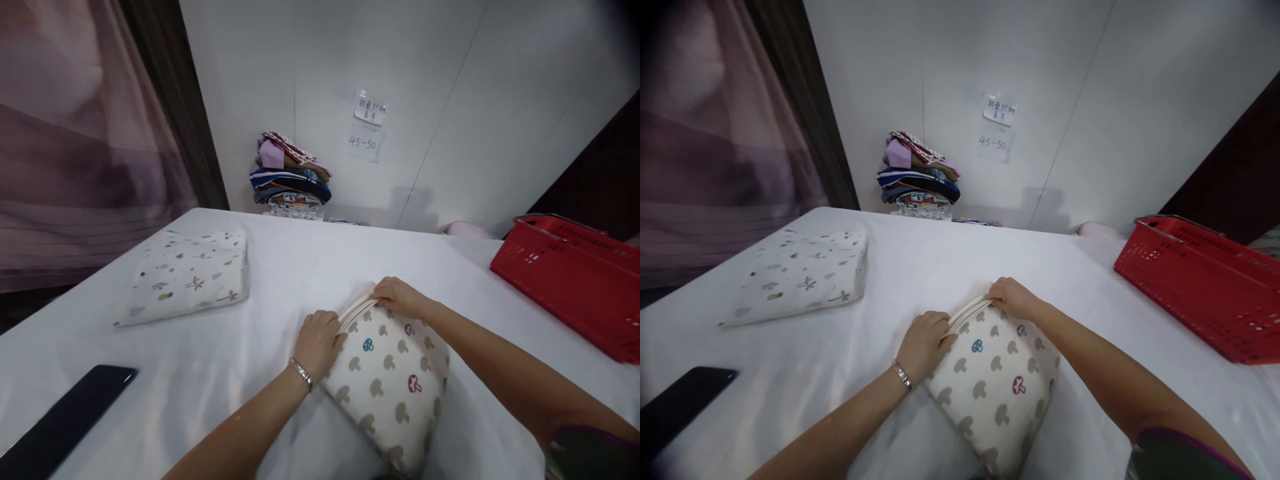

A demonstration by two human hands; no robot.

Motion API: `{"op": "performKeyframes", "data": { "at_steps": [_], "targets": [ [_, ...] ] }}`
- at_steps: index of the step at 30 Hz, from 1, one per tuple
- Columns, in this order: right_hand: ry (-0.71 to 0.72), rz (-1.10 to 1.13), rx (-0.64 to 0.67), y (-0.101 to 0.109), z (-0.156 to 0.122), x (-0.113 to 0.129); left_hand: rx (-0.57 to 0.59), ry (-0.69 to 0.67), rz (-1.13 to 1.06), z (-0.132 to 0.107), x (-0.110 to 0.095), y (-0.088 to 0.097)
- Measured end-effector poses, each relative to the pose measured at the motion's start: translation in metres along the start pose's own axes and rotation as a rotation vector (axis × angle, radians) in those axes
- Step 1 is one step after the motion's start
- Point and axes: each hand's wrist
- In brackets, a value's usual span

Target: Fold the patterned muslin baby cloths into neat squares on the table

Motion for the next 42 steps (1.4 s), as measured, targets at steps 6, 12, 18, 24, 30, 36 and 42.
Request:
{"op": "performKeyframes", "data": {
  "at_steps": [6,12,18,24,30,36,42],
  "targets": [
    [0.053,-0.003,-0.072,0.000,-0.014,0.006,0.005,-0.031,-0.013,-0.002,-0.001,0.003],
    [-0.086,-0.028,-0.076,-0.001,-0.019,0.009,0.004,-0.029,-0.063,-0.002,-0.005,0.008],
    [-0.069,-0.015,-0.050,-0.001,-0.008,0.005,0.042,0.047,-0.116,0.001,-0.003,0.006],
    [-0.120,-0.034,-0.022,0.003,0.012,0.000,0.026,0.109,-0.074,0.008,-0.001,0.007],
    [-0.219,-0.050,0.048,0.001,0.033,-0.010,0.010,0.172,0.028,0.017,0.003,0.005],
    [-0.301,-0.028,0.042,-0.008,0.037,-0.016,-0.005,0.191,0.095,0.016,0.004,-0.002],
    [-0.405,0.134,0.126,-0.010,0.035,-0.015,0.012,0.195,0.104,0.013,0.003,-0.003]
  ]
}}
Point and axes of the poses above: each hand's wrist, its own z-axis towards the middle knuckle, its own y-axis out of the back of the hand, x = y × z, and after that the axes turned 11 degrees about y, right-handed
